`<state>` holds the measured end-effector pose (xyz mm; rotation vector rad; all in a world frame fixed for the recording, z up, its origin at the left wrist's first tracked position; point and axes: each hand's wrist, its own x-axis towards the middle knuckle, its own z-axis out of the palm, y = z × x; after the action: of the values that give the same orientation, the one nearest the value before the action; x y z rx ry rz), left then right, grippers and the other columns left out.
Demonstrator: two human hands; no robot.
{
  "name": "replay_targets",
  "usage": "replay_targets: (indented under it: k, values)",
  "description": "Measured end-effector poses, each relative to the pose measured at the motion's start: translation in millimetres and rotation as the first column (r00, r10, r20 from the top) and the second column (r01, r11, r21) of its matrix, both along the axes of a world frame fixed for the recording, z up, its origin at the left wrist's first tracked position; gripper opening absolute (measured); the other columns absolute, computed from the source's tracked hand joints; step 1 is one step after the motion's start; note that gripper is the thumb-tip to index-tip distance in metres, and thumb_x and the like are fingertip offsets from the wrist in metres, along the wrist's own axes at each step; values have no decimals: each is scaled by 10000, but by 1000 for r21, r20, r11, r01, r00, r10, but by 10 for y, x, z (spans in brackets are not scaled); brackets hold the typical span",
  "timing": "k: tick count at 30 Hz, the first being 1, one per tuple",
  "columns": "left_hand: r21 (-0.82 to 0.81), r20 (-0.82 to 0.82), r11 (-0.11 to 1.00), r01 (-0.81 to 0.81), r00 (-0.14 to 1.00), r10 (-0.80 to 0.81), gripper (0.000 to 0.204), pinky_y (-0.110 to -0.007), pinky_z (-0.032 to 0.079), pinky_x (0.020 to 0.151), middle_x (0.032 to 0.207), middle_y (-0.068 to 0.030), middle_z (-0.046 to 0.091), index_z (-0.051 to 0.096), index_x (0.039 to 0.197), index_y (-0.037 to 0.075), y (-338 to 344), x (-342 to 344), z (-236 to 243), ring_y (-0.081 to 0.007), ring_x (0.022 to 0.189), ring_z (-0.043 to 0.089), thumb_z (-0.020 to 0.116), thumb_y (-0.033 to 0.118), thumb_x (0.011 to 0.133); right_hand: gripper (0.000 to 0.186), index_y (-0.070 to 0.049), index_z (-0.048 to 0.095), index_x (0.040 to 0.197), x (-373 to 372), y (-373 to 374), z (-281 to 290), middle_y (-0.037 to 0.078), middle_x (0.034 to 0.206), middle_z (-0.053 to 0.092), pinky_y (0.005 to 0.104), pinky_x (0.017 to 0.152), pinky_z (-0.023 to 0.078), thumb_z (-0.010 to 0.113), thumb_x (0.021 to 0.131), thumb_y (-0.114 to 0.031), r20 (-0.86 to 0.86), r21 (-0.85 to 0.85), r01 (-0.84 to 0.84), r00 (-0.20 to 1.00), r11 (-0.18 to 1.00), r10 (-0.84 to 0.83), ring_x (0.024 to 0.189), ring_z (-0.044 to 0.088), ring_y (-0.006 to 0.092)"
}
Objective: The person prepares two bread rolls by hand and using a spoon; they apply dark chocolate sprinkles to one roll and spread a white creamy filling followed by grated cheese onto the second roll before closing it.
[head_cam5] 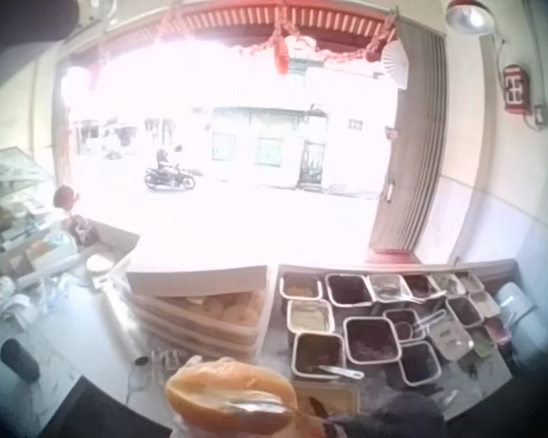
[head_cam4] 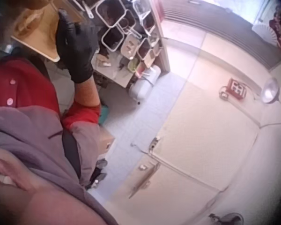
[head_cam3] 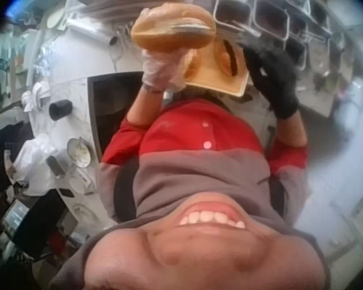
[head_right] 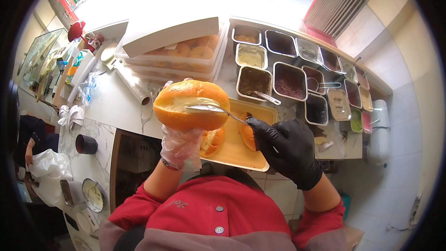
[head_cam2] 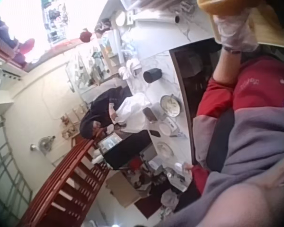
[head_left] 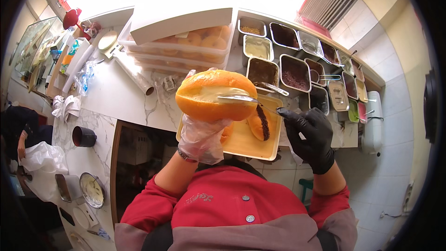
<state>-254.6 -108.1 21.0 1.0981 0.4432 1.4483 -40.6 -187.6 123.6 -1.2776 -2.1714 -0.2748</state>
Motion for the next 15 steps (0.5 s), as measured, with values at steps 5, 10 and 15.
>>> replay_targets:
  k: [5,10,15]
  values:
    - [-73,155,996,53,987,-41,1045,-353,385,1038,1361,-97,401,65,1446,74,-76,86,119,-202,1212,461,812,144,718,417,-151,684,1100,127,-36,8,-7,616,462,310,511,352,721,700,-37,-31,10,32,999,999,-32,543,438,165]
    - [-47,116,999,19,993,-14,1047,-352,384,1038,1358,-95,402,65,1447,74,-69,100,114,-200,1213,458,813,147,718,439,-160,683,1102,177,-92,41,-11,616,446,309,500,339,717,691,-9,-112,69,51,993,996,-43,540,437,160]
    - [4,47,1000,-16,999,16,1048,-351,384,1037,1356,-92,403,65,1447,74,-62,125,107,-199,1215,456,814,149,717,411,-151,682,1101,231,-137,89,-14,607,452,317,522,346,711,707,-37,-77,100,43,996,994,-35,528,444,156]
